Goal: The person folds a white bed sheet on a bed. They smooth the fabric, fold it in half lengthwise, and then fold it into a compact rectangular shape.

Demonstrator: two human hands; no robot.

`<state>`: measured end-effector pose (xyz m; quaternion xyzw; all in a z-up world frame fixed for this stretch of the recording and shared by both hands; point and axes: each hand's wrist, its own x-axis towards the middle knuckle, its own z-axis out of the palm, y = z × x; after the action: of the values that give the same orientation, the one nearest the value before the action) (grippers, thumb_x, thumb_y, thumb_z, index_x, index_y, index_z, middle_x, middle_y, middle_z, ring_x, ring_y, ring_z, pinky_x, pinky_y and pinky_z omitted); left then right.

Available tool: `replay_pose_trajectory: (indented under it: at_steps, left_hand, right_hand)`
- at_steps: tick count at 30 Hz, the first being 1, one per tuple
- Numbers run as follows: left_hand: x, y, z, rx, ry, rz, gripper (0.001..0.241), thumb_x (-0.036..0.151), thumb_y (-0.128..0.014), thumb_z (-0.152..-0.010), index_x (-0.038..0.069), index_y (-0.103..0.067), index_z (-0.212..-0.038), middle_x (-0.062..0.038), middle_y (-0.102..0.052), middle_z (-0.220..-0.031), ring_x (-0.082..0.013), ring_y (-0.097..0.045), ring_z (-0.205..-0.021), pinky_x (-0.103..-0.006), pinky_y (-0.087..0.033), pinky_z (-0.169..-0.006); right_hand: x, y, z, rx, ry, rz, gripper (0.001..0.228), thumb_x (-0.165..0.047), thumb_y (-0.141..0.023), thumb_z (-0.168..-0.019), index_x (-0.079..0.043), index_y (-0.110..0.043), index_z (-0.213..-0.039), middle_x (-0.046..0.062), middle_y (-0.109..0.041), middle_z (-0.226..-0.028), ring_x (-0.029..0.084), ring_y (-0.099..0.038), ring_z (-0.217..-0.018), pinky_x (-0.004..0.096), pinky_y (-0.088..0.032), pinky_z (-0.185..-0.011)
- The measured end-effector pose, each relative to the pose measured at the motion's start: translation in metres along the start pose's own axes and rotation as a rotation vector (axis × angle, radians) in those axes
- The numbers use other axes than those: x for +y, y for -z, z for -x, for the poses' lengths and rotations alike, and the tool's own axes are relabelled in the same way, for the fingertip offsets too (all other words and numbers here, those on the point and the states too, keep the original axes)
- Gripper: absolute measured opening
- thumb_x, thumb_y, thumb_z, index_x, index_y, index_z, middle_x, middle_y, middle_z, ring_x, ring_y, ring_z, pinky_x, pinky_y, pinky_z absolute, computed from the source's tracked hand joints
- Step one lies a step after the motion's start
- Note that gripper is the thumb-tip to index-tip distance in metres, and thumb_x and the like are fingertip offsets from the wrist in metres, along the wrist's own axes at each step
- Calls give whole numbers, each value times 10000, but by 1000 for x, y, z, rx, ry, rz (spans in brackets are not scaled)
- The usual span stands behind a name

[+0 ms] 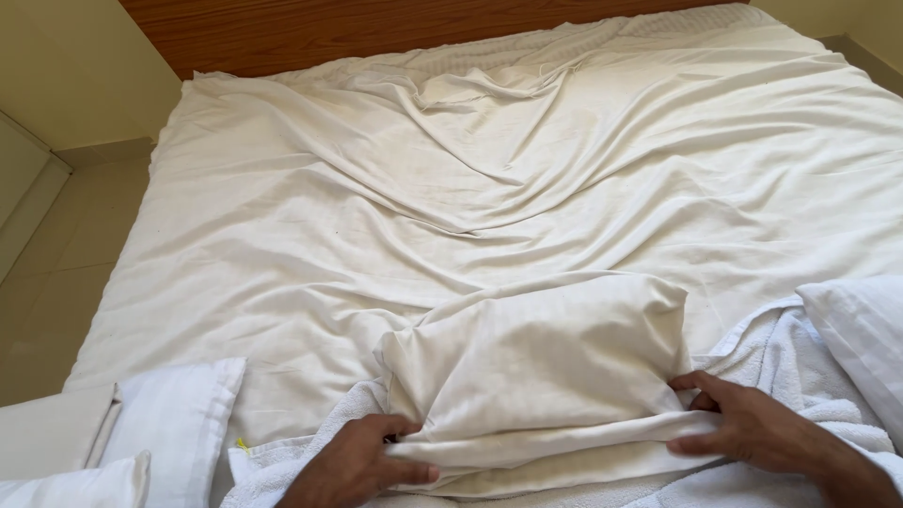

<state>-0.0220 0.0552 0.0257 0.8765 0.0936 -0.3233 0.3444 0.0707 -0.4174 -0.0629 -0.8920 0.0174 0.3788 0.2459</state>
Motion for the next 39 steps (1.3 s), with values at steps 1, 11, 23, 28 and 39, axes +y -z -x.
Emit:
replay_pose_trajectory:
  at_steps: [1, 11, 23, 28, 39]
  left_hand:
    - [-1, 1, -4, -3, 1, 0, 653, 384, -909, -736, 140, -682, -1297, -101, -751, -1196, -245, -705, -1145, -366, -511, -1040]
    - [-7, -7, -57, 752, -14, 38, 386, 282, -691, -907, 51, -673, -1216, -118, -696, -1231, -295, -650, -1172, -408, -492, -1036]
    - [20, -5, -76, 544, -113, -305, 684, 112, -729, -840, 160, -491, -1480, -88, -576, -1301, -259, -493, -1272, -472, -284, -1154]
    - [13, -11, -74, 571, -7, -305, 397, 139, -774, -821, 156, -669, -1203, -53, -596, -1146, -233, -520, -1184, -456, -357, -1105]
    - [21, -14, -33, 672, -231, -345, 234, 151, -825, -726, 82, -715, -920, -67, -578, -1237, -258, -505, -1160, -438, -394, -1035]
  right_hand:
    - [10, 1, -8, -2, -2, -1, 746, -470, -916, -798, -233, -556, -1406, 82, -728, -1211, 235, -679, -1103, 362, -557, -1018]
    - [-38, 37, -9, 650, -16, 37, 353, -380, -591, -1014, -142, -729, -1236, 94, -800, -1054, 242, -816, -910, 444, -673, -862]
    - [-58, 24, -58, 712, 551, 153, 726, -29, -730, -758, -77, -497, -1444, 141, -534, -1455, 335, -409, -1406, 491, -319, -1177]
    - [-56, 22, -50, 782, 458, 128, 500, -108, -805, -770, -103, -655, -1246, 77, -716, -1100, 288, -567, -1165, 444, -450, -1071]
    - [-16, 19, -28, 930, 189, 223, 177, -99, -700, -887, -185, -845, -938, 37, -645, -769, 220, -594, -856, 397, -554, -822]
